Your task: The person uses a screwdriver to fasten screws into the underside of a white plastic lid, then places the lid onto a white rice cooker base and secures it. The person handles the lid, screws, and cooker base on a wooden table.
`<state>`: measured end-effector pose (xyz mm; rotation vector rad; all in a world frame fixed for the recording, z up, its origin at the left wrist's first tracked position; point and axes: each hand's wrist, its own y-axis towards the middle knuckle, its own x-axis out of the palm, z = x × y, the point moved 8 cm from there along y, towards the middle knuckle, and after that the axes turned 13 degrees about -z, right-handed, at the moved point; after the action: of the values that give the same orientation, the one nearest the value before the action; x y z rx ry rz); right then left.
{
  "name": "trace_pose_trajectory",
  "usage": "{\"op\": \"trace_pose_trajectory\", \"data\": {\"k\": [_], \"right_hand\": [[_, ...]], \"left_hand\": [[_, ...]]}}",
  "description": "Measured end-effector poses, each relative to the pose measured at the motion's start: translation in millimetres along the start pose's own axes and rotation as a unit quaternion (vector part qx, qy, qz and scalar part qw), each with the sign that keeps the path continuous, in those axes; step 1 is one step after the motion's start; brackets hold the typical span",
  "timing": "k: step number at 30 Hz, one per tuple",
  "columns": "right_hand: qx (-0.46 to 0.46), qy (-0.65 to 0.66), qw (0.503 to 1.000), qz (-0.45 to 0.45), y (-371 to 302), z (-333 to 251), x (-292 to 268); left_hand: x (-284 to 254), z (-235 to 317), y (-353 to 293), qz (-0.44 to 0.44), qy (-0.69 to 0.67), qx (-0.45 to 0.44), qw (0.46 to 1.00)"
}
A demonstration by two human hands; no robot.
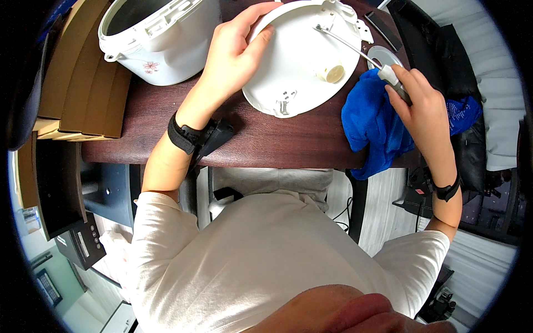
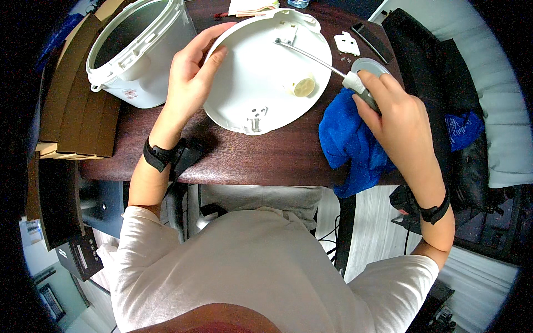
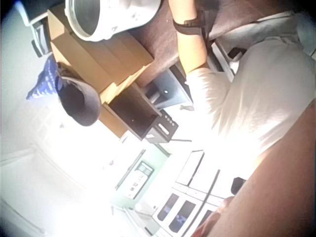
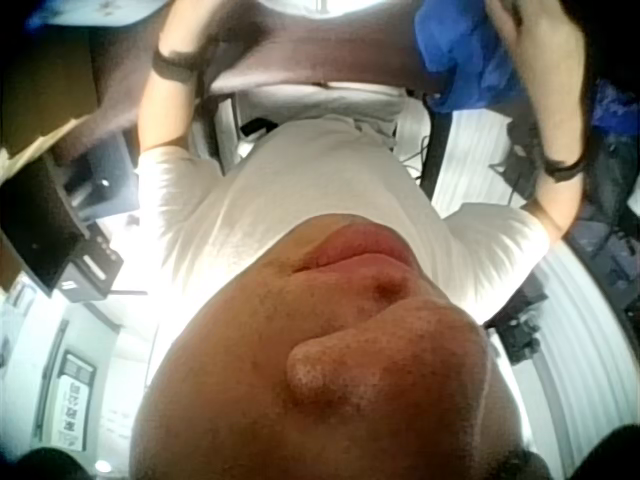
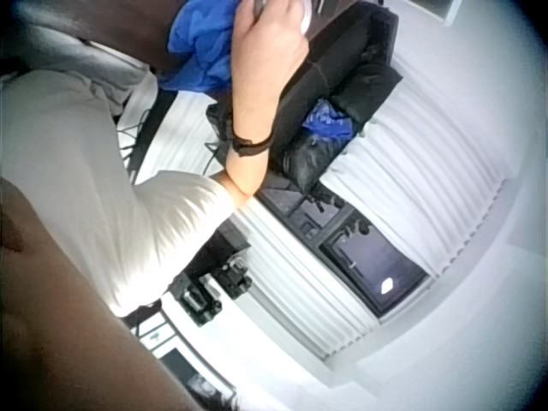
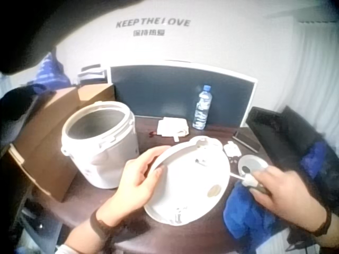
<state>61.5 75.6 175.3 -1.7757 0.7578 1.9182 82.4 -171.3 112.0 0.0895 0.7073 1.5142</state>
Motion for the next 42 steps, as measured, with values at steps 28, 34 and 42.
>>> {"op": "trace_pose_trajectory", "data": {"k": [28,34,42], "right_hand": [[0.128,0.382,0.89,-0.214,2,5,76],[0.038,0.108,0.993,-0.005,0,19,22],[0.006,0.036,0.999,0.021,7,14,9]], "left_hand": [[-2,9,-2,0.034,0.06,0.042,0.997],[-1,6,-3,0.014,0.06,-0.005,0.998],[5,2,-2,-0.039,-0.129,-0.019,0.991]]}}
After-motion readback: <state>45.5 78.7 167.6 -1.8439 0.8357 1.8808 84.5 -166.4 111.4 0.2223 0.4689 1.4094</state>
